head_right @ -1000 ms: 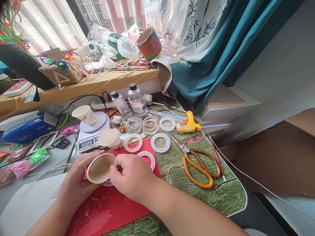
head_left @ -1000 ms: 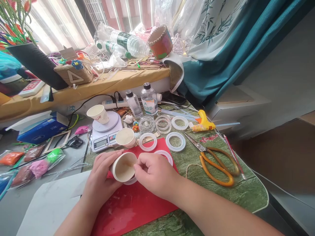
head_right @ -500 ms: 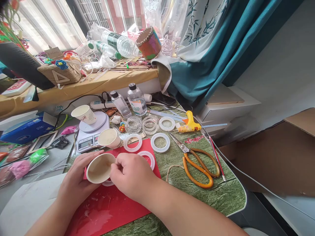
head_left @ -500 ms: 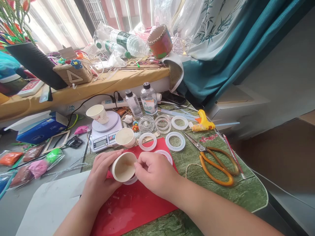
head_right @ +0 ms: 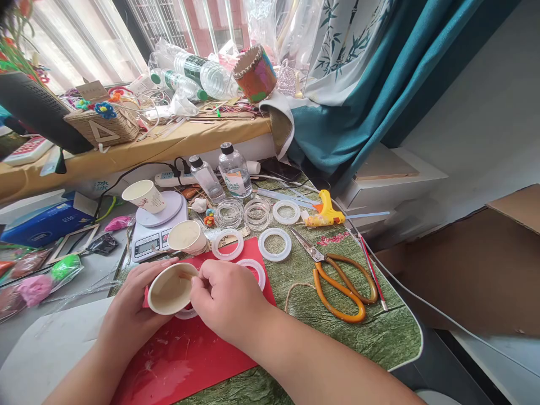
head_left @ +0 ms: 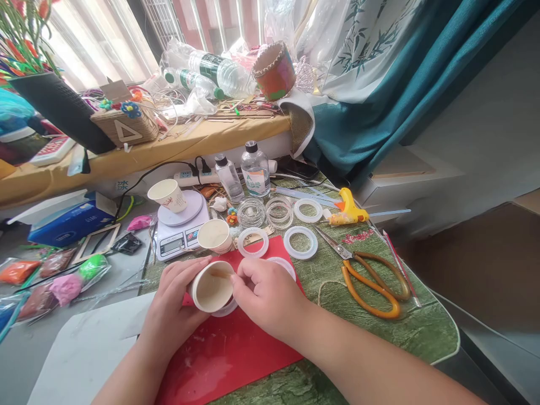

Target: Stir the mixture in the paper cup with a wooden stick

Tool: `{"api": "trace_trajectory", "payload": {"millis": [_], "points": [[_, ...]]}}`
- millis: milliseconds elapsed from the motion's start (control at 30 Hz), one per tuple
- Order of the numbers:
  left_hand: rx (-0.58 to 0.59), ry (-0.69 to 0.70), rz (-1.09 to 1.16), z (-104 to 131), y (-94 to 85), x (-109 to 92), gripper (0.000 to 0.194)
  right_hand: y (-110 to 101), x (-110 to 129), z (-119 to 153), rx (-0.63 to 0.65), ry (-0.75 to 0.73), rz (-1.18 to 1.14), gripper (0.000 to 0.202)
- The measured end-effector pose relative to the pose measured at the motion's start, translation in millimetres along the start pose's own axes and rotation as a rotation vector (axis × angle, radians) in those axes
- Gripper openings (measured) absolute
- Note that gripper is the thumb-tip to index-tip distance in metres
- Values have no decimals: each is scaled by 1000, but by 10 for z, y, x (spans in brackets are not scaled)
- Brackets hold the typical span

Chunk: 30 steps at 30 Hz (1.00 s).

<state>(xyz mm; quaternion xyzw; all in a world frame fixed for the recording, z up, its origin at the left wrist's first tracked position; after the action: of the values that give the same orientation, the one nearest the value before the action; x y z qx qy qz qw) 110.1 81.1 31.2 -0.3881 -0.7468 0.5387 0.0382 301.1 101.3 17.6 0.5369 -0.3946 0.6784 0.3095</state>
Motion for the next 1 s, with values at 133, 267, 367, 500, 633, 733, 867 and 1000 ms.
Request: {"api": "trace_trajectory", "payload": {"millis": [133,267,367,500,633,733,867,1000], "points": [[3,-11,1,0,3,9,59,5,6,2,2,-10,-1,29],[2,-13,2,3,-7,12,59,12,7,8,5,-13,6,30],[8,-8,0,4,0,12,59,19,-6,12,15,5,-9,29],[-1,-14,5,12,6,23,59,16,0,25,12,11,5,30],[-6,-32,9,19,0,40,58,35,10,27,22,5,31,31],[19,-44,-5,13,-3,42,58,31,11,23,15,-2,32,31],[36,-32,-5,-8,-15,8,60,42,-7,13,35,6,7,32],[14,-7,-6,-18,-17,-18,58,11,-9,12,8,4,12,29]]}}
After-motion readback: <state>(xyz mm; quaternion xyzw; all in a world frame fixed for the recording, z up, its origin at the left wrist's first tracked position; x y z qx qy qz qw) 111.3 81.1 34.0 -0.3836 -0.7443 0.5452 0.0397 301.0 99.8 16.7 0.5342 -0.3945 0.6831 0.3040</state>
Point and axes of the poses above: each hand's wrist, its own z-axis away from the middle knuckle, its own y-axis out of the palm, x = y × z, the point moved 8 cm from there along -z, towards the middle knuckle, and after that the axes turned 9 degrees about x, right-handed, at the moved point
